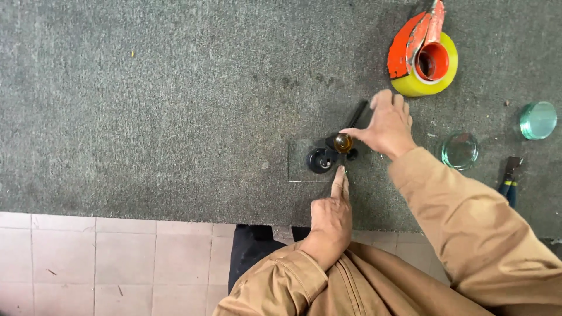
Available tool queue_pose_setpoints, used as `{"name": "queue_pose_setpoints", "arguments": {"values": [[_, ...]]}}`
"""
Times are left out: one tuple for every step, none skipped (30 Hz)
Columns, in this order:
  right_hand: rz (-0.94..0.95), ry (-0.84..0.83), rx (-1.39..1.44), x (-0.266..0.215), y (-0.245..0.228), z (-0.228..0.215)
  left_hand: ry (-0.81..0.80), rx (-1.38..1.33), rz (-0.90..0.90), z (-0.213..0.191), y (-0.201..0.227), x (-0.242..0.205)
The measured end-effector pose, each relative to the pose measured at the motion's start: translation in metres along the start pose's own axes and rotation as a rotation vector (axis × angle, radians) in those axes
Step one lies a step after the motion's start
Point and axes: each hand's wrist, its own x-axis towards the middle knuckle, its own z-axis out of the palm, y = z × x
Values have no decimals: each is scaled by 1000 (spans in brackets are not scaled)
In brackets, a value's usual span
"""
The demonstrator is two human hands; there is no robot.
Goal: Using a circular glass cutter and pliers to cut a circular shape out of a glass pane.
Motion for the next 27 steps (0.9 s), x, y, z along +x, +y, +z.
{"name": "queue_pose_setpoints", "arguments": {"values": [[38,25,37,-6,5,2,11,-11,-3,2,0,0],[41,27,40,-9,13,8,10,-7,-1,-1,-5,-3],[22,67,67,-12,21,14,22,-50,44,-4,-9,-7],[4,110,96,-13,29,19,36,-91,89,-7,-14,-10],[7,114,101,-15,26,19,36,-84,92,5,-22,-16],[38,117,110,-17,24,17,111,-133,201,16,-29,-22],[69,120,119,-17,22,16,184,-182,310,28,-37,-26],[83,119,125,-8,35,25,173,-176,320,29,-44,-34],[37,152,57,2,48,35,407,-180,259,30,-51,-41],[-12,189,-10,13,60,44,646,-181,195,30,-61,-47],[0,193,-2,7,56,39,640,-174,206,18,-70,-48],[-17,165,35,2,50,33,734,-214,118,6,-79,-50],[-34,137,74,-3,45,27,827,-254,28,-7,-88,-51],[-25,138,80,-4,45,29,821,-248,36,-2,-97,-41],[-28,153,67,-5,46,31,800,-188,1,3,-105,-31],[-27,172,51,-8,48,31,780,-128,-28,8,-111,-19],[-15,178,57,-12,54,36,777,-123,-15,9,-114,-22],[-9,177,34,-12,60,38,749,-110,10,7,-117,-21],[-4,176,11,-13,64,40,721,-96,35,5,-120,-21],[-2,186,17,-16,74,46,727,-88,42,5,-121,-19],[39,176,22,-18,84,53,709,-82,43,6,-123,-18],[73,164,29,-18,89,61,691,-72,37,5,-127,-17],[69,172,39,-26,89,65,698,-61,38,1,-129,-18],[99,169,44,-35,93,69,676,-64,37,-2,-129,-18],[130,167,51,-43,97,72,653,-67,36,-4,-128,-17],[138,176,53,-49,96,74,656,-64,48,-6,-127,-17],[176,150,50,-54,97,77,648,-48,47,-8,-126,-16]]}}
